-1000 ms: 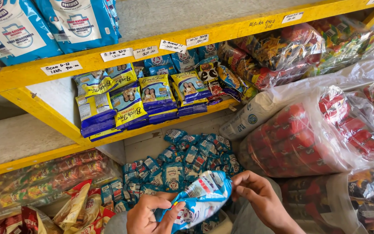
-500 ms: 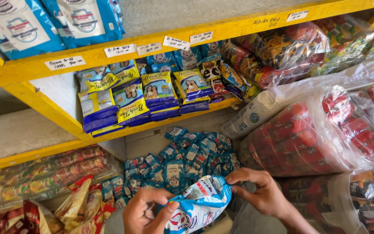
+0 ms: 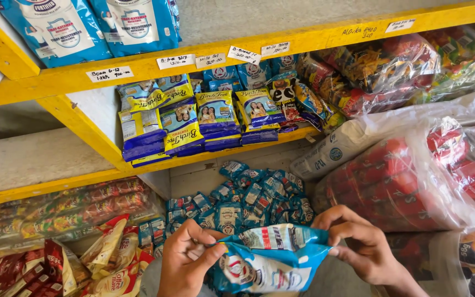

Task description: Sorting and stocking milk powder sachets from a pile on the floor onto store shelves.

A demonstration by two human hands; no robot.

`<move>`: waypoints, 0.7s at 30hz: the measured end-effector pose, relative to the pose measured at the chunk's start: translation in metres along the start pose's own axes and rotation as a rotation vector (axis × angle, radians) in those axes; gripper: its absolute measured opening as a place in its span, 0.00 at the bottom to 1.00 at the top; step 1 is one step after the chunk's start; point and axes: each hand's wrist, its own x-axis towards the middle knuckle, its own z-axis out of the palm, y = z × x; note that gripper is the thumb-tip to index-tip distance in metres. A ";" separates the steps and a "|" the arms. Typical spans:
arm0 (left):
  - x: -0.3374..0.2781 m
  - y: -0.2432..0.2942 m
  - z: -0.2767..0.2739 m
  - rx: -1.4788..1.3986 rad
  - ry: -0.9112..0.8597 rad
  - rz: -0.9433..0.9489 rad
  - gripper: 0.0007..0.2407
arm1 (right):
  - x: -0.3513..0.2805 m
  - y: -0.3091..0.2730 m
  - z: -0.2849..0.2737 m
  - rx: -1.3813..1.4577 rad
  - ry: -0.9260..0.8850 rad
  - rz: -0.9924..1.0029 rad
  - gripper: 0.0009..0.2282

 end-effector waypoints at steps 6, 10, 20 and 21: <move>0.004 -0.003 0.001 0.115 0.045 0.055 0.11 | -0.015 0.020 0.011 -0.009 0.299 -0.014 0.05; 0.007 0.017 0.005 0.210 -0.010 0.166 0.10 | -0.020 0.035 0.017 0.003 0.328 -0.007 0.04; 0.011 0.058 0.024 0.841 -0.431 0.257 0.08 | -0.024 0.045 0.011 0.341 0.311 0.130 0.04; 0.011 0.060 0.024 0.887 -0.467 0.186 0.08 | -0.023 0.040 0.010 0.303 0.307 0.131 0.04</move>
